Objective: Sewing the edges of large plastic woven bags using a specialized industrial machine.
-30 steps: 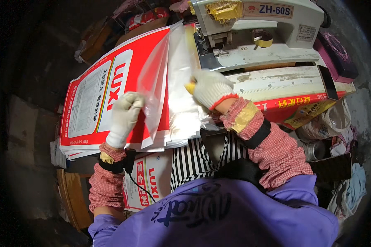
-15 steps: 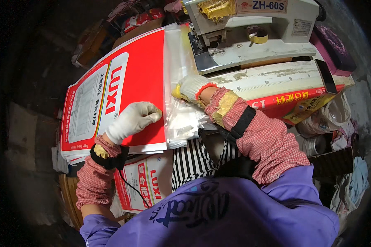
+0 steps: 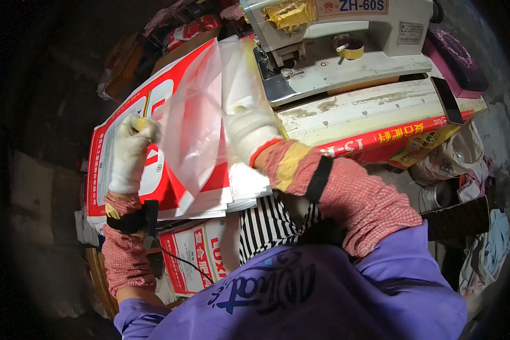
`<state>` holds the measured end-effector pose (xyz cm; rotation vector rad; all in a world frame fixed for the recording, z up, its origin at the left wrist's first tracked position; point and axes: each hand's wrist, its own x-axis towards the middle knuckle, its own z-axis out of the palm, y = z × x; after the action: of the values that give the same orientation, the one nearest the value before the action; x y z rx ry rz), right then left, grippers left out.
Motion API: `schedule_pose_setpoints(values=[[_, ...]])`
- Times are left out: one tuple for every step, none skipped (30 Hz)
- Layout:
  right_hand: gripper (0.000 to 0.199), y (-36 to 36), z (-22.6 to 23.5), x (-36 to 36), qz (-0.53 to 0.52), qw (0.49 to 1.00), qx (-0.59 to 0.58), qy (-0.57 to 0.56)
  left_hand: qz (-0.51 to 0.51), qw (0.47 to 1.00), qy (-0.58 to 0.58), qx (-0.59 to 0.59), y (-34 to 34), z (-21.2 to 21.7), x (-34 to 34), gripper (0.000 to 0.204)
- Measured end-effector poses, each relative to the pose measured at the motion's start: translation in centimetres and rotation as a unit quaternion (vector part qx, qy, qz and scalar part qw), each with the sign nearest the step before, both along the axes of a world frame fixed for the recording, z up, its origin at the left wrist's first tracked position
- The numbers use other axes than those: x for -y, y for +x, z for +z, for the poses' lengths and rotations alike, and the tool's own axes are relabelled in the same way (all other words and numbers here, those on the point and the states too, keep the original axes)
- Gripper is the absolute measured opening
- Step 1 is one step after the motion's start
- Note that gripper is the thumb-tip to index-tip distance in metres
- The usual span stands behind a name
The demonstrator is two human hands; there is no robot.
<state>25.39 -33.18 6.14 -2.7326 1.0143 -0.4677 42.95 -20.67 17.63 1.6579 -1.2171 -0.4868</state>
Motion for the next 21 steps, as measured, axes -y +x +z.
schedule_pose_setpoints(values=[[0.016, 1.0, 0.5, -1.5, -0.012, 0.997, 0.035, -0.066, -0.064, 0.997, 0.032, -0.018, -0.1, 0.1, -0.3, 0.008], [0.015, 1.3, 0.8, -2.7, 0.105, 0.988, 0.099, -0.062, -0.043, 0.999, 0.032, -0.011, -0.4, 0.3, -0.7, 0.008], [0.014, 1.4, 1.1, -4.1, 0.229, 0.956, 0.176, -0.046, -0.071, 0.997, 0.032, -0.017, -1.3, 0.1, -1.1, 0.009], [0.025, 1.7, 1.5, -6.6, 0.370, 0.922, -0.067, 0.093, -0.015, 0.998, 0.038, 0.055, -1.8, 0.6, -1.7, 0.010], [0.026, 1.1, 1.7, -8.3, 0.515, 0.845, -0.086, 0.110, -0.027, 0.999, 0.024, -0.005, -2.4, 1.2, -2.4, 0.009], [0.033, 1.0, 2.0, -9.9, 0.612, 0.770, -0.081, 0.163, -0.027, 0.997, 0.072, 0.011, -3.3, 1.4, -3.5, 0.010], [0.037, 0.9, 2.0, -10.9, 0.668, 0.700, -0.061, 0.248, -0.004, 0.995, 0.095, -0.016, -3.8, 2.0, -4.8, 0.011], [0.034, 1.3, 1.8, -11.0, 0.727, 0.627, -0.048, 0.275, -0.043, 0.992, 0.117, 0.028, -4.4, 2.2, -6.0, 0.011], [0.031, 1.7, 1.3, -10.6, 0.693, 0.644, -0.036, 0.321, -0.060, 0.986, 0.144, 0.058, -4.7, 2.3, -7.2, 0.011], [0.028, 2.5, 0.7, -9.5, 0.668, 0.644, -0.026, 0.372, -0.096, 0.973, 0.160, 0.136, -4.6, 2.8, -8.2, 0.012], [0.025, 3.6, -0.3, -8.2, 0.657, 0.623, 0.015, 0.426, -0.139, 0.950, 0.185, 0.210, -4.4, 3.0, -9.0, 0.012], [0.023, 4.9, -1.5, -5.8, 0.572, 0.743, -0.018, 0.346, -0.153, 0.949, 0.215, 0.175, -4.4, 3.0, -9.7, 0.013], [0.021, 6.2, -2.8, -2.8, 0.501, 0.822, 0.006, 0.270, -0.233, 0.922, 0.162, 0.263, -4.2, 3.0, -10.2, 0.016], [0.019, 6.8, -4.4, -0.6, 0.302, 0.947, 0.004, 0.112, -0.294, 0.893, 0.218, 0.261, -4.4, 2.6, -10.6, 0.014], [0.022, 8.3, -5.5, 2.2, 0.243, 0.936, 0.211, 0.143, -0.350, 0.871, 0.266, 0.221, -4.7, 2.2, -10.9, 0.013], [0.027, 8.9, -6.7, 4.6, 0.102, 0.965, 0.234, 0.059, -0.466, 0.756, 0.332, 0.319, -5.2, 1.3, -11.1, 0.010], [0.028, 9.4, -7.6, 6.5, 0.002, 0.963, 0.258, 0.076, -0.556, 0.659, 0.353, 0.363, -5.9, 0.2, -11.1, 0.009], [0.029, 9.7, -8.2, 8.1, -0.037, 0.930, 0.344, 0.121, -0.595, 0.673, 0.320, 0.300, -6.7, -0.5, -11.4, 0.009], [0.029, 9.9, -8.6, 9.0, -0.088, 0.899, 0.386, 0.188, -0.618, 0.709, 0.256, 0.223, -7.6, -1.4, -11.7, 0.009], [0.029, 10.4, -8.9, 8.9, -0.112, 0.860, 0.436, 0.241, -0.629, 0.712, 0.263, 0.167, -7.8, -1.9, -11.7, 0.014], [0.029, 10.7, -8.9, 8.5, -0.110, 0.826, 0.484, 0.265, -0.583, 0.761, 0.269, 0.093, -8.2, -2.3, -11.7, 0.019]])
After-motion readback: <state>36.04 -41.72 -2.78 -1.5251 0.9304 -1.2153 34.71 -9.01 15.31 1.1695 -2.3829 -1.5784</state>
